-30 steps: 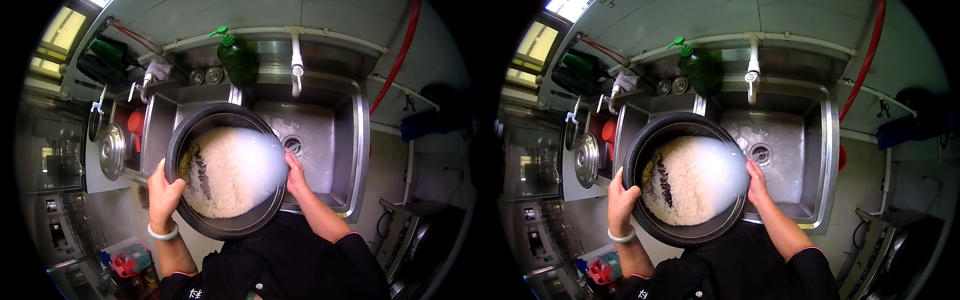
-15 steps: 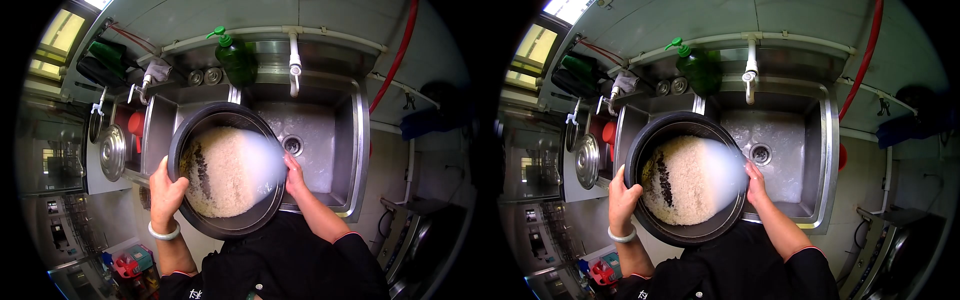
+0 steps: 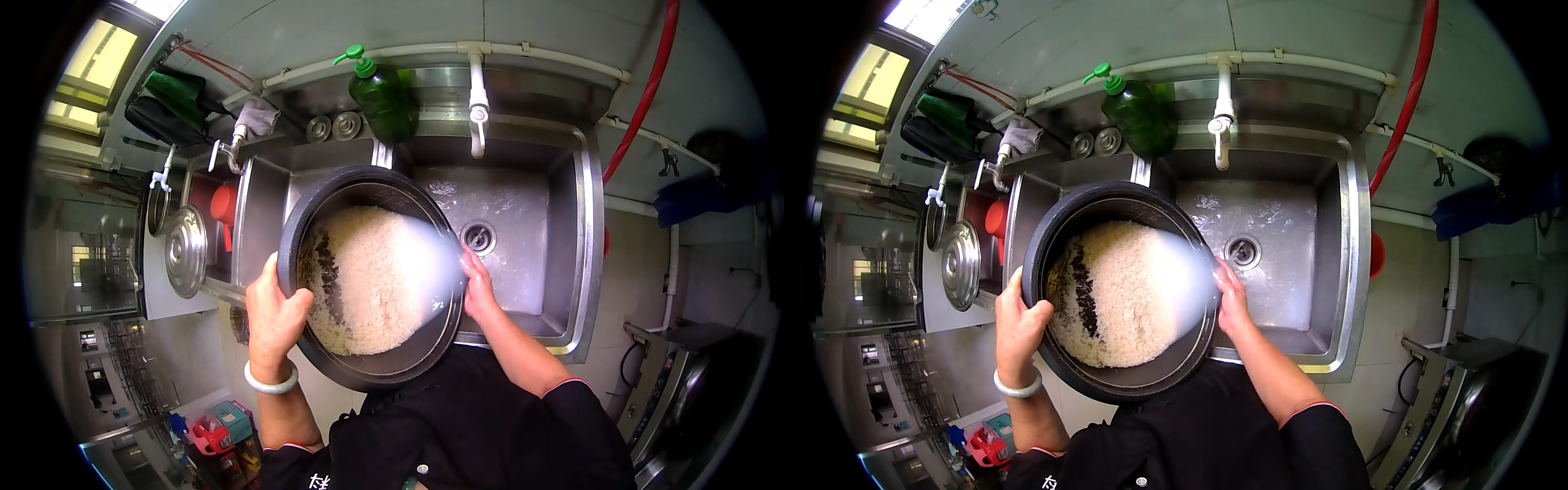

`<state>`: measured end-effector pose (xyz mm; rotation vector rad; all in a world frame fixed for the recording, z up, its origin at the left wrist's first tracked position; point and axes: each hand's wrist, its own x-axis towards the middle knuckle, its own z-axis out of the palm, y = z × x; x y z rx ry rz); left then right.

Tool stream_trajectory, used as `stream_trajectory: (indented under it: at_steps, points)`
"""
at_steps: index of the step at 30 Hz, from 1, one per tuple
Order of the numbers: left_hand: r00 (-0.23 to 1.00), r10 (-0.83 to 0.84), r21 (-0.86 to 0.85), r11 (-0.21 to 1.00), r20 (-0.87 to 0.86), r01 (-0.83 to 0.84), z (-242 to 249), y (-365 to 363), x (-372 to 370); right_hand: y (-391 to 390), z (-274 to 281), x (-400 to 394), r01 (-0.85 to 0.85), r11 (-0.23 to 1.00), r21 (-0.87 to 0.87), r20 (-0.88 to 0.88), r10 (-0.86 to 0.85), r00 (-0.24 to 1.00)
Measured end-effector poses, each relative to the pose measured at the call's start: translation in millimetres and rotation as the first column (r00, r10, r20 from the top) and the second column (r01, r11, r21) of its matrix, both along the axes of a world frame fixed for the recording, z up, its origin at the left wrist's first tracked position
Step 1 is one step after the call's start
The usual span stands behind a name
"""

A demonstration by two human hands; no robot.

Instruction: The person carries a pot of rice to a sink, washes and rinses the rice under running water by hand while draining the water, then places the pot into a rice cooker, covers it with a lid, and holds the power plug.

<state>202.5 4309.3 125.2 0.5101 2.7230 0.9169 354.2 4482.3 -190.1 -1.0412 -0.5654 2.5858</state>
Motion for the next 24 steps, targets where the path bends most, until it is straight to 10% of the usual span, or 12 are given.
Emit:
stream_trajectory:
  at_steps: [24]
  points:
    - [0.999,-0.033,-0.010,0.999,-0.041,0.032,4,8,5,-7,-12,0,0.034,0.998,-0.046,0.030,-0.033,0.999]
